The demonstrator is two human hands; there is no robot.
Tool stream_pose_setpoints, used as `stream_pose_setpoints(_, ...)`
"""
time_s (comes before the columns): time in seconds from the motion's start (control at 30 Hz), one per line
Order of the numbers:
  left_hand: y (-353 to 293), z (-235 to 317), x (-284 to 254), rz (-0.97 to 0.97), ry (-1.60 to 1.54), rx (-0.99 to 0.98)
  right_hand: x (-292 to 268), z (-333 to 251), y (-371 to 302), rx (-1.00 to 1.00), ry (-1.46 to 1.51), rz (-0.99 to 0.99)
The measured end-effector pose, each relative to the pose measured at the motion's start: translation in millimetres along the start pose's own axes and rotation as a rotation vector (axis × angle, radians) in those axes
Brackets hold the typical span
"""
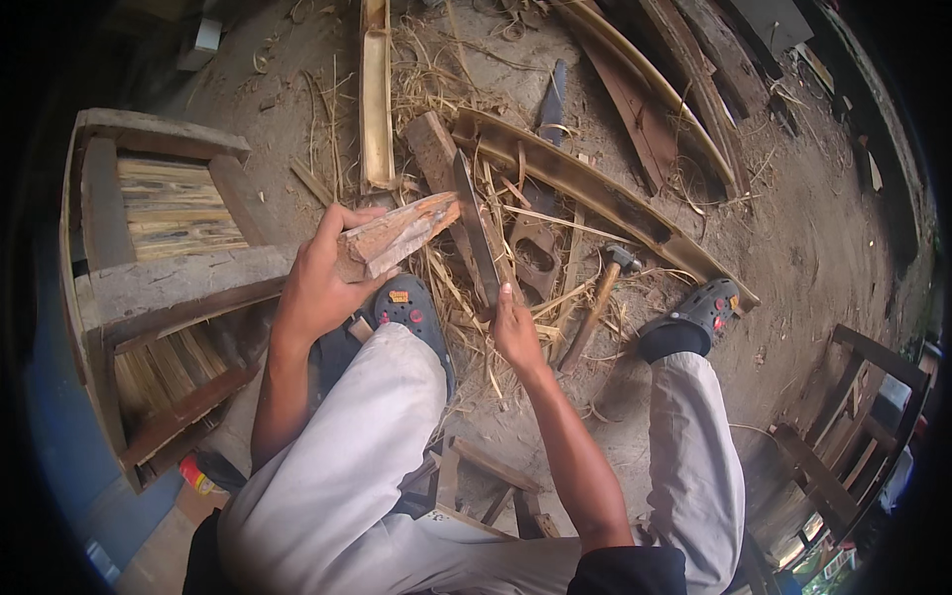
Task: The person sits on the ground and uses a knife to shave and shape a small piece of wood. They repeatedly scrape the wood's surface, rotate it, and remove shavings. The person then places the shaped wood aside among other wood pieces.
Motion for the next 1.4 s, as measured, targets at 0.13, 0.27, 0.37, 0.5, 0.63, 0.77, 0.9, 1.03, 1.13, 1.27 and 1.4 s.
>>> stream_pose_setpoints(0.13, 1, 0, -1, -0.003, -0.003, -0.023, 9, 22, -3, 0.091, 0.221, -0.073)
stream_pose_setpoints(0.27, 1, 1, -3, 0.003, -0.014, -0.027, 8, 12, -15, -0.102, -0.228, 0.114)
stream_pose_setpoints(0.37, 0, 1, -3, 0.014, -0.001, 0.002, 6, -22, -35, -0.219, -0.349, 0.237)
stream_pose_setpoints(0.5, -1, -2, -2, 0.008, 0.001, -0.023, 6, -95, -73, -0.532, -0.187, 0.345)
stream_pose_setpoints(0.63, 5, 0, -6, 0.005, -0.006, -0.027, 2, -127, -87, -1.020, -0.082, 0.390)
stream_pose_setpoints(0.77, 11, -1, -10, -0.029, -0.003, -0.080, 15, -89, -28, -0.532, -0.572, 0.350)
stream_pose_setpoints(0.9, 12, 2, -10, 0.001, 0.029, 0.005, 9, -104, -27, -0.566, -0.690, 0.332)
stream_pose_setpoints(1.03, 9, 1, -8, 0.005, 0.054, -0.016, 1, -138, -62, -0.851, -0.473, 0.435)
stream_pose_setpoints(1.13, 16, 8, -10, -0.009, 0.032, 0.018, 6, -134, -60, -1.003, -0.436, 0.401)
stream_pose_setpoints(1.27, 26, 10, -11, -0.082, 0.079, -0.040, 5, -94, -21, -0.548, -0.781, 0.355)
stream_pose_setpoints(1.4, 23, 6, -8, -0.126, 0.075, -0.073, -4, -108, -42, -0.674, -0.499, 0.418)
Point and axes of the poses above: each hand's wrist, its own y-axis towards the middle knuckle, its own x-axis out of the palm, z = x × y, the point moved 6 cm from there along y, towards the middle knuckle, and after that the axes turned 3 degrees about -z, right-handed, at the moved point
